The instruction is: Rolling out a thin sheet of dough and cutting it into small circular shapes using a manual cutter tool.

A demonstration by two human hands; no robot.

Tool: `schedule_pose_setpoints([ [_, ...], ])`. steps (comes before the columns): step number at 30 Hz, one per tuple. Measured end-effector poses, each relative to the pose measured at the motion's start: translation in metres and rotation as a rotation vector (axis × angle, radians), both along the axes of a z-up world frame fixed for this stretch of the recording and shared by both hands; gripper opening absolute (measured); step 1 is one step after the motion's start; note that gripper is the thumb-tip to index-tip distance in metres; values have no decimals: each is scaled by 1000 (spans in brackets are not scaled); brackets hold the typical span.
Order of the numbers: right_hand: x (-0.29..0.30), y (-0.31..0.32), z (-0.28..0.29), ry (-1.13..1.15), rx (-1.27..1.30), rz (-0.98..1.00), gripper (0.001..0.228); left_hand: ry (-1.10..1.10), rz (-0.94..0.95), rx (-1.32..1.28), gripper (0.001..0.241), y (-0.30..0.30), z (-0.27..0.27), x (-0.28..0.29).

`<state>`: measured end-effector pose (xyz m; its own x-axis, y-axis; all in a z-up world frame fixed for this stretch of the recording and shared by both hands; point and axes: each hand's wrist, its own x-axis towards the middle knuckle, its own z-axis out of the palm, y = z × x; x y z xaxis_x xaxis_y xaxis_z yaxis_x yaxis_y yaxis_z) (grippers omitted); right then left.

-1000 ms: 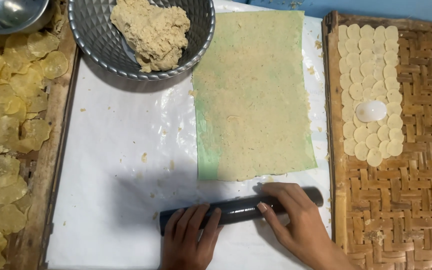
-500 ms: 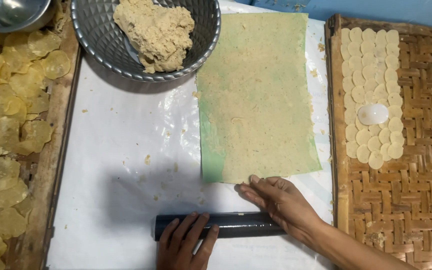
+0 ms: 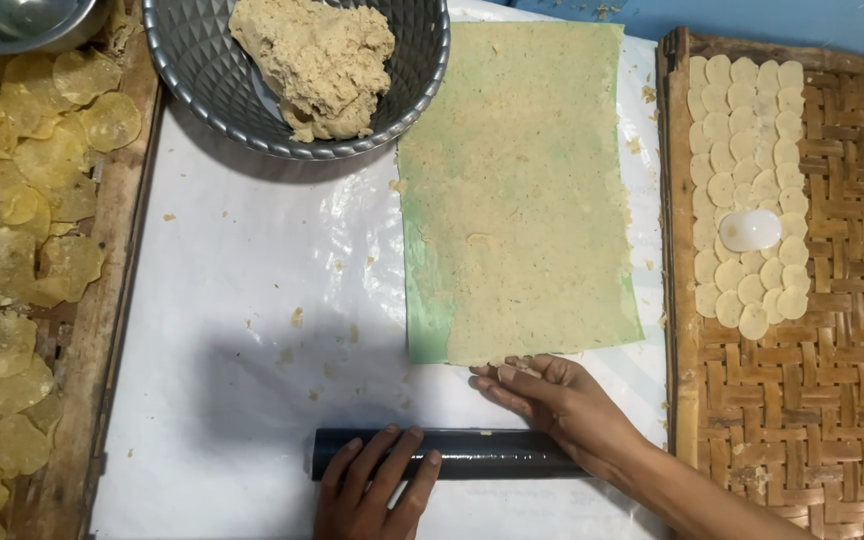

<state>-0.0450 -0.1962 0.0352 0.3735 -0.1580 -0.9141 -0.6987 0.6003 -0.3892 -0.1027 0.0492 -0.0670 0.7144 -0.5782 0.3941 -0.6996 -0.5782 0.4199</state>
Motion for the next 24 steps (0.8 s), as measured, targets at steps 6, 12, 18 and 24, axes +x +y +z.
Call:
schedule_pose_setpoints([
  [6, -8, -6, -17, -63, 120, -132, 22, -27, 5, -3, 33, -1, -2, 1],
  [12, -8, -3, -28, -84, -77, 122, 23, -7, -5, 3, 32, -1, 2, 3],
  [18, -4, 3, -16, -83, -30, 164, 26, -22, 24, -8, 30, -2, 1, 1],
  [24, -3, 3, -25, -79, 119, 12, 26, -6, -5, 2, 31, 0, -4, 0],
])
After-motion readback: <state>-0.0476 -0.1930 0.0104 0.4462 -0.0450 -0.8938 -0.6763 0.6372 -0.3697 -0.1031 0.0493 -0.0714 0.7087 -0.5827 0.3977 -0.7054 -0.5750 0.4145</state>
